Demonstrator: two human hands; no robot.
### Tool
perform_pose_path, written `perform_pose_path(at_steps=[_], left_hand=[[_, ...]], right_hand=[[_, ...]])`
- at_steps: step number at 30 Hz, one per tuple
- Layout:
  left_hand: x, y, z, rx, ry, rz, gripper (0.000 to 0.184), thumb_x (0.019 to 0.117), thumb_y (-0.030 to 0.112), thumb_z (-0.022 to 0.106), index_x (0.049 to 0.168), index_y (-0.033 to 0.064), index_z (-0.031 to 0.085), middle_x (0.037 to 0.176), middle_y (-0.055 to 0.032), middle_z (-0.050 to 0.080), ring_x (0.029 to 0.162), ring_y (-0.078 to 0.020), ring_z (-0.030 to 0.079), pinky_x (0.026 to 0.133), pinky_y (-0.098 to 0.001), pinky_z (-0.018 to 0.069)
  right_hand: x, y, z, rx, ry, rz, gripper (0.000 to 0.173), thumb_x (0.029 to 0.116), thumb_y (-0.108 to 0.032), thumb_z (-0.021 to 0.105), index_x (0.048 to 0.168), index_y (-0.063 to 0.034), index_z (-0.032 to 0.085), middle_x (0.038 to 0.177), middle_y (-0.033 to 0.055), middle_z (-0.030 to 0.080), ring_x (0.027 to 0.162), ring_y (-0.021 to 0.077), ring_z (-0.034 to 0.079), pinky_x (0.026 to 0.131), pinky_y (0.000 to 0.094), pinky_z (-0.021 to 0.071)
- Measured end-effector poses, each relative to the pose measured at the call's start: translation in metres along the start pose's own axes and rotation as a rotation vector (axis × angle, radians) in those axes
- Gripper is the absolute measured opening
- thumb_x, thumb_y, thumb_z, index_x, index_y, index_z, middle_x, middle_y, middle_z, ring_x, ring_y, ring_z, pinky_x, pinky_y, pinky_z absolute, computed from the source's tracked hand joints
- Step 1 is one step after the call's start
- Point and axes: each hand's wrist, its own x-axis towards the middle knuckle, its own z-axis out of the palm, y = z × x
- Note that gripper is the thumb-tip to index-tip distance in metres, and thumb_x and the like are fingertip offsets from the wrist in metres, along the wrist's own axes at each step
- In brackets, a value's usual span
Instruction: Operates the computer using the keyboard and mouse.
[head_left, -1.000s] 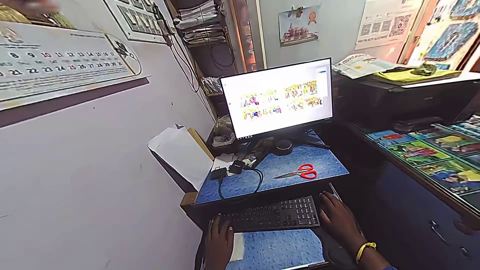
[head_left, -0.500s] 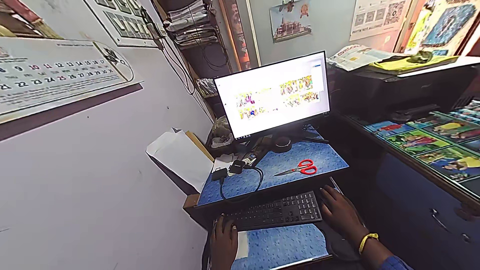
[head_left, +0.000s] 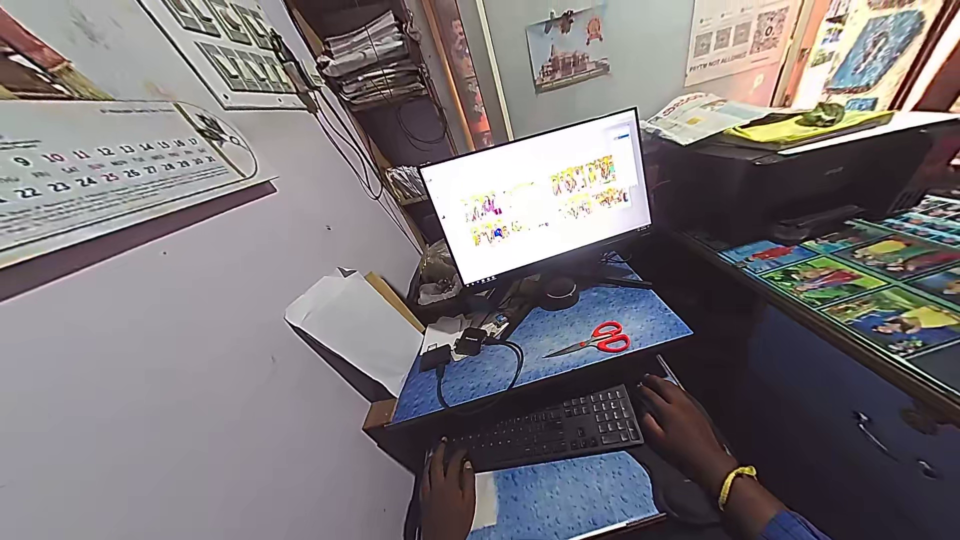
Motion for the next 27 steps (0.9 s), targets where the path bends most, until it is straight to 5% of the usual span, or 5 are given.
perform_pose_path(at_steps=[18, 27], left_hand=[[-0.0010, -0.0009, 0.0010, -0.006, 0.004, -0.008, 0.046, 0.0990, 0.039, 0.041, 0.115, 0.0135, 0.076, 0.149, -0.0233, 0.052, 0.139, -0.0474, 0.046, 0.112, -0.0629, 0.0377], [-0.0005, -0.0023, 0.0047, -0.004, 0.047, -0.013, 0.051, 0.0990, 0.040, 0.040, 0.121, 0.0056, 0.071, 0.148, -0.0248, 0.051, 0.138, -0.0469, 0.047, 0.113, -0.0612, 0.0368]], right_hand=[[0.0011, 0.0070, 0.0087, -0.003, 0.059, -0.039, 0.046, 0.0916, -0.038, 0.049, 0.128, -0.0197, 0.071, 0.145, 0.0096, 0.059, 0.136, 0.0266, 0.054, 0.111, 0.0457, 0.0462], [0.0016, 0.0057, 0.0081, -0.034, 0.062, -0.027, 0.052, 0.0918, -0.039, 0.048, 0.135, -0.0166, 0.066, 0.146, 0.0099, 0.058, 0.136, 0.0264, 0.055, 0.111, 0.0445, 0.0466]])
